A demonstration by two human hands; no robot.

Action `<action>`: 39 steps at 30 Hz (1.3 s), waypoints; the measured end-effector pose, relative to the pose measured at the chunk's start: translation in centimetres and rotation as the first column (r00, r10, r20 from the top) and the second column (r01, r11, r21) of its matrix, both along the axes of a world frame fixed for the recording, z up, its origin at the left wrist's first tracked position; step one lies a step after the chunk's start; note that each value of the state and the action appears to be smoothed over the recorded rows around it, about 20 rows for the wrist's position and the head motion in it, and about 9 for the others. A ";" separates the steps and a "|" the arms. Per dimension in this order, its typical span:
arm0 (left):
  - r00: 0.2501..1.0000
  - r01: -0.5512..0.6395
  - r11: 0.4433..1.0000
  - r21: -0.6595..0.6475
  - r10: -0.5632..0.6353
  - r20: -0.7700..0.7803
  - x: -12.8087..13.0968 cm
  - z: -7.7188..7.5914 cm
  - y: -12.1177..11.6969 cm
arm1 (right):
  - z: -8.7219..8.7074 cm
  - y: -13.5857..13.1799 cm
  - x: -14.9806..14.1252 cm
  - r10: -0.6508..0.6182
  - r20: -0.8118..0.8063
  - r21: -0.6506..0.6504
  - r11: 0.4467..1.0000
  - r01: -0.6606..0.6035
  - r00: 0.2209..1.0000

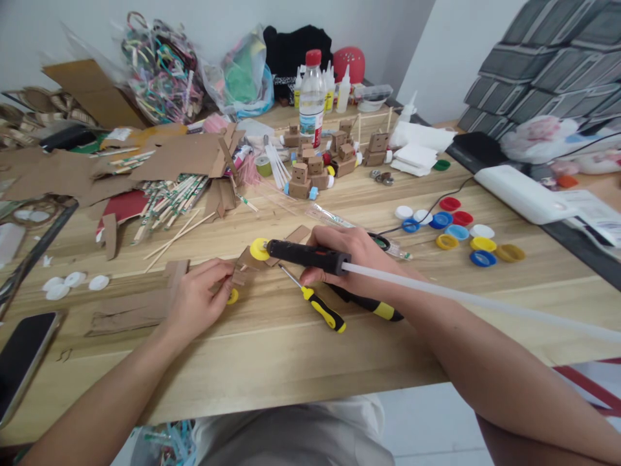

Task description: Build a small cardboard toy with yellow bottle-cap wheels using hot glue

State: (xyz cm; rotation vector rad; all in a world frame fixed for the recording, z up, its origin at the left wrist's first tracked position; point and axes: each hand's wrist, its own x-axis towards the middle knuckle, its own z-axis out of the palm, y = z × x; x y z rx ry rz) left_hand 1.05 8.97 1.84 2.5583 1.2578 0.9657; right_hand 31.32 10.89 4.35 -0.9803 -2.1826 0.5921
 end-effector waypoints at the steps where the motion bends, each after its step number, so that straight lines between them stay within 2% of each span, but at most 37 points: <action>1: 1.000 -0.009 1.000 -0.022 0.009 -0.006 0.0 0.0 0.0 | 0.0 0.0 0.0 0.002 0.005 0.000 1.000 -0.002 1.000; 4: 1.000 -0.016 0.998 -0.062 0.016 -0.009 -0.1 -0.1 0.0 | 0.1 0.0 -0.1 0.002 0.021 -0.016 1.000 -0.001 1.000; 8: 1.000 0.000 0.999 -0.038 0.000 0.008 -0.1 -0.1 0.0 | 0.2 -0.1 0.0 -0.010 0.016 -0.031 0.999 0.010 1.000; 16: 1.000 -0.009 0.996 -0.089 0.010 0.002 -0.1 0.0 0.1 | 0.0 0.1 -0.3 -0.017 -0.016 -0.041 0.999 0.016 1.000; 21: 1.000 -0.028 0.994 -0.108 0.028 -0.006 -0.2 0.0 0.1 | 1.2 -0.3 -0.9 -0.039 -0.057 -0.077 0.996 0.034 0.998; 27: 1.000 -0.009 0.998 -0.061 0.009 0.009 -0.1 0.1 0.0 | 2.6 -1.3 -1.1 -0.056 0.034 -0.116 0.991 0.060 0.998; 39: 1.000 0.001 1.000 -0.024 0.000 0.013 -0.2 -0.1 0.1 | 1.8 -0.9 -0.7 -0.027 0.017 -0.136 0.990 0.029 0.999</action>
